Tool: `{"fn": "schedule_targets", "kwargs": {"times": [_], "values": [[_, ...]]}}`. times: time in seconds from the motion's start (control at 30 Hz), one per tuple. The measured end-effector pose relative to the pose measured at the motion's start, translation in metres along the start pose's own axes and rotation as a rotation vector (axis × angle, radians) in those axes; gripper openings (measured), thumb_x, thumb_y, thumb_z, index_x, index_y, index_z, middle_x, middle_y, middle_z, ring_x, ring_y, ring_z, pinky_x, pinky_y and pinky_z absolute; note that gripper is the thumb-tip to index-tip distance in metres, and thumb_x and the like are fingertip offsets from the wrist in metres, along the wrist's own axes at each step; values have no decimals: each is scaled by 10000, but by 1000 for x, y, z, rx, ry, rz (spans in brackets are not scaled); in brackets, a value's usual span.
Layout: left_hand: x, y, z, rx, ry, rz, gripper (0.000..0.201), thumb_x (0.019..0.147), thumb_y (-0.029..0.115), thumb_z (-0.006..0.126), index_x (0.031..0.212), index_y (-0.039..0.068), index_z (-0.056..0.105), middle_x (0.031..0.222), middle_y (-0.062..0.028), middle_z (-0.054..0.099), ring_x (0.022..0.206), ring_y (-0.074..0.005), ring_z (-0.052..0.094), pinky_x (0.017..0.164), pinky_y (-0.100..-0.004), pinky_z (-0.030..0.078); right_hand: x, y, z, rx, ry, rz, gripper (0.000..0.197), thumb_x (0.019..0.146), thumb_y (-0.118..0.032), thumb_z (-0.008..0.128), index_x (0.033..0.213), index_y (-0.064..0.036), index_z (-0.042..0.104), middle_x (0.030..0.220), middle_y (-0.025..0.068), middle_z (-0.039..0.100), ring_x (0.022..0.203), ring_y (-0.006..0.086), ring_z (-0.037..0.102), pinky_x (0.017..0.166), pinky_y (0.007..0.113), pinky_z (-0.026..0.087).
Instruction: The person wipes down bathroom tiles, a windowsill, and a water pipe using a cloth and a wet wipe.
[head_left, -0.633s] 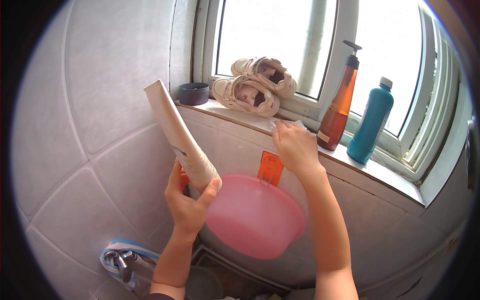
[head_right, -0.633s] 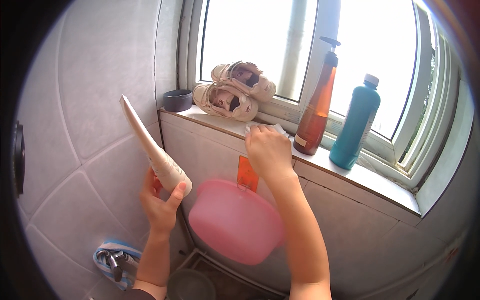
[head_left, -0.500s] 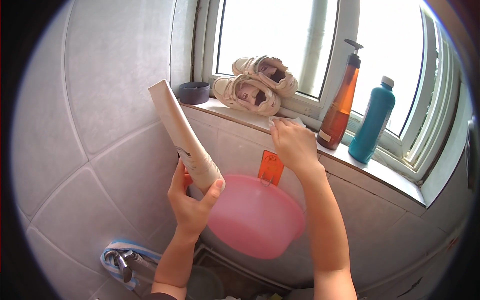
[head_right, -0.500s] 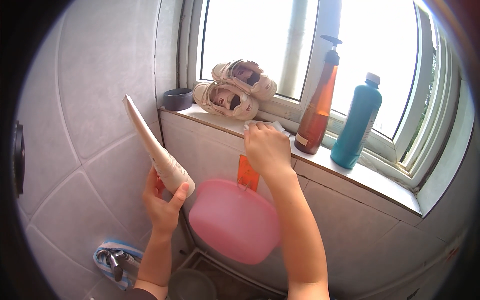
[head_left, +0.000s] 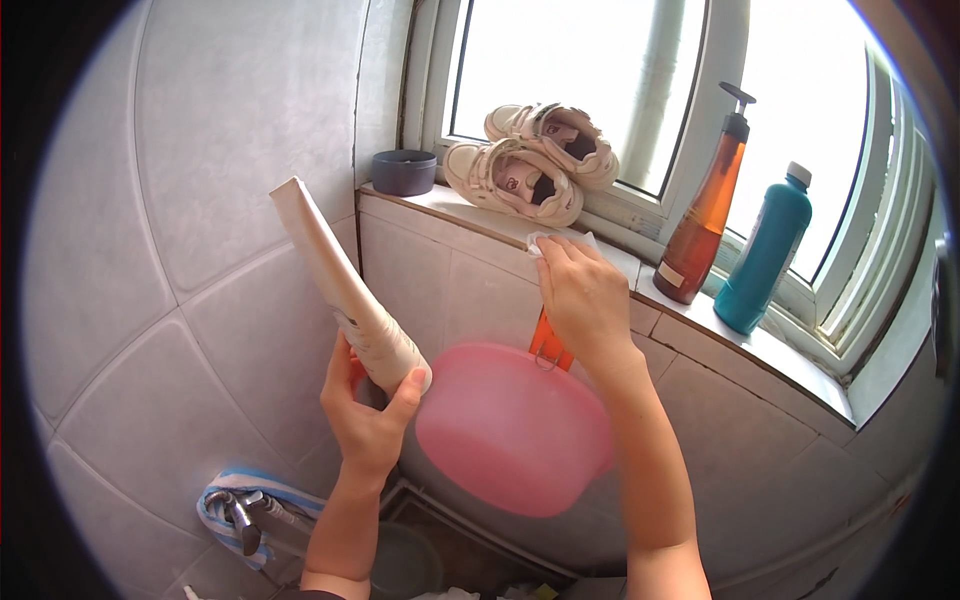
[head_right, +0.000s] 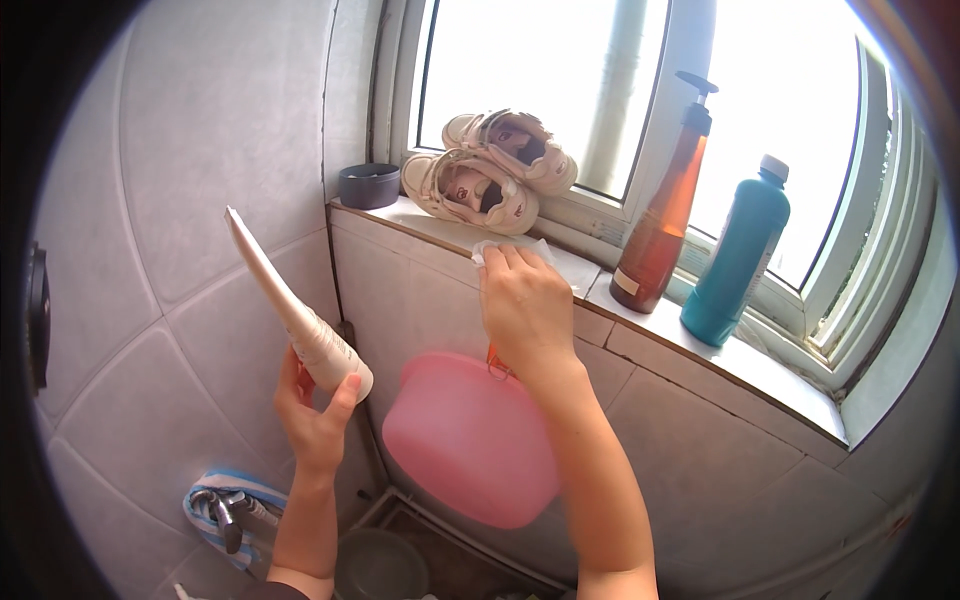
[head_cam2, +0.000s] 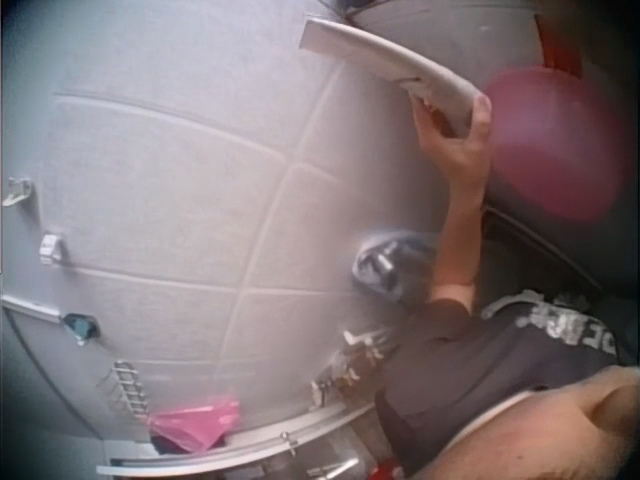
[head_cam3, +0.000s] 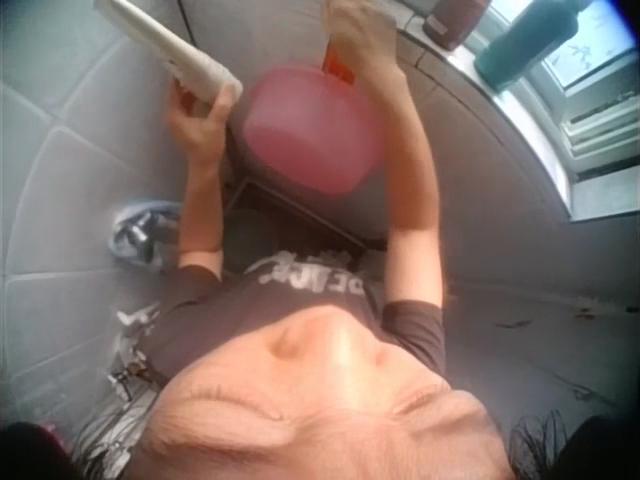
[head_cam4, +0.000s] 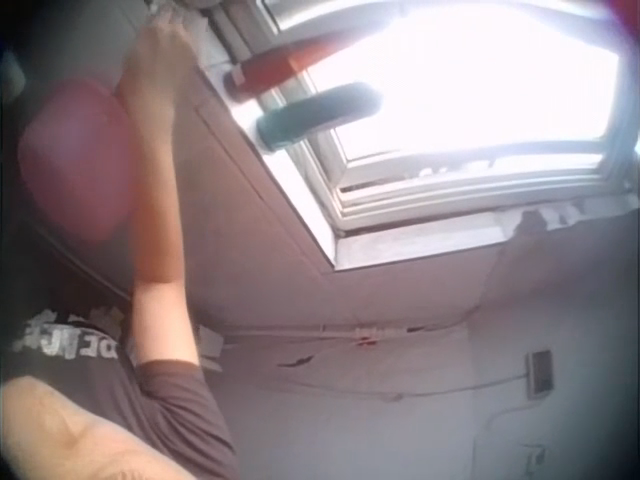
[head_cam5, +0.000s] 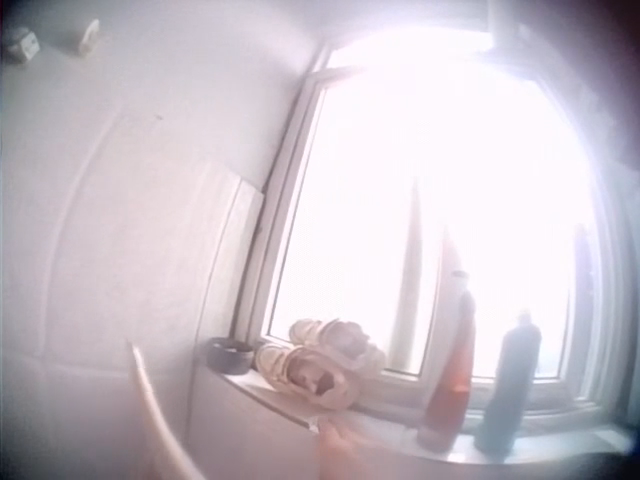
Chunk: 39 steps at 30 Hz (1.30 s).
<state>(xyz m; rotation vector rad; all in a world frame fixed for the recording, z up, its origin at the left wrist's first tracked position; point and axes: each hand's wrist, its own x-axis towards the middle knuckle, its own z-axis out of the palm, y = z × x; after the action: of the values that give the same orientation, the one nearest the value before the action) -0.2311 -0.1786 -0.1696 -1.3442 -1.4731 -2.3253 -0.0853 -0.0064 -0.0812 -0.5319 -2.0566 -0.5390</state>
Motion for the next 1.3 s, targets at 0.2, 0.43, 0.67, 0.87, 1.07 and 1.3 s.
{"fn": "schedule_targets", "kwargs": {"times": [0.2,0.43,0.67,0.87,1.07,1.3], "values": [[-5,-3,-10,23,29,-3,679,747,123,752,1316,-75,439,1073,-113,590,978,-189,592,870,-327,471,-15,-3,-3,-130,43,-20,161,880,-122,557,964,-7,633,958,81,666,882,236,637,738,350,515],[-4,2,-12,51,21,-11,681,749,133,760,1318,-69,448,1083,-104,595,977,-180,592,872,-327,469,-22,12,-25,-225,-53,134,176,886,-164,581,949,-10,639,912,74,664,851,233,644,697,333,518],[5,17,19,-15,-94,-23,717,744,159,786,1327,-76,442,1034,-97,621,932,-158,602,866,-312,468,-15,27,-5,-191,-39,139,249,902,-250,589,943,-8,635,825,83,637,830,239,635,728,347,514],[47,28,59,-21,-202,88,687,732,152,791,1305,-67,482,959,-80,656,879,-158,637,799,-304,502,-33,15,-31,-245,-38,101,251,836,-148,611,1032,9,617,893,83,622,877,229,623,792,330,511],[83,46,118,-37,-324,152,704,710,246,794,1274,-70,515,872,-90,663,760,-179,657,714,-309,523,-52,10,-41,-363,6,24,370,778,-47,583,1135,48,596,1059,142,628,1028,260,612,925,335,489],[87,26,173,258,-275,330,650,694,338,803,1168,-44,577,858,-95,658,721,-151,649,667,-294,530,-75,13,-42,-375,60,-35,368,808,-44,560,1157,61,609,1250,165,582,1196,286,550,1022,360,454]]}}
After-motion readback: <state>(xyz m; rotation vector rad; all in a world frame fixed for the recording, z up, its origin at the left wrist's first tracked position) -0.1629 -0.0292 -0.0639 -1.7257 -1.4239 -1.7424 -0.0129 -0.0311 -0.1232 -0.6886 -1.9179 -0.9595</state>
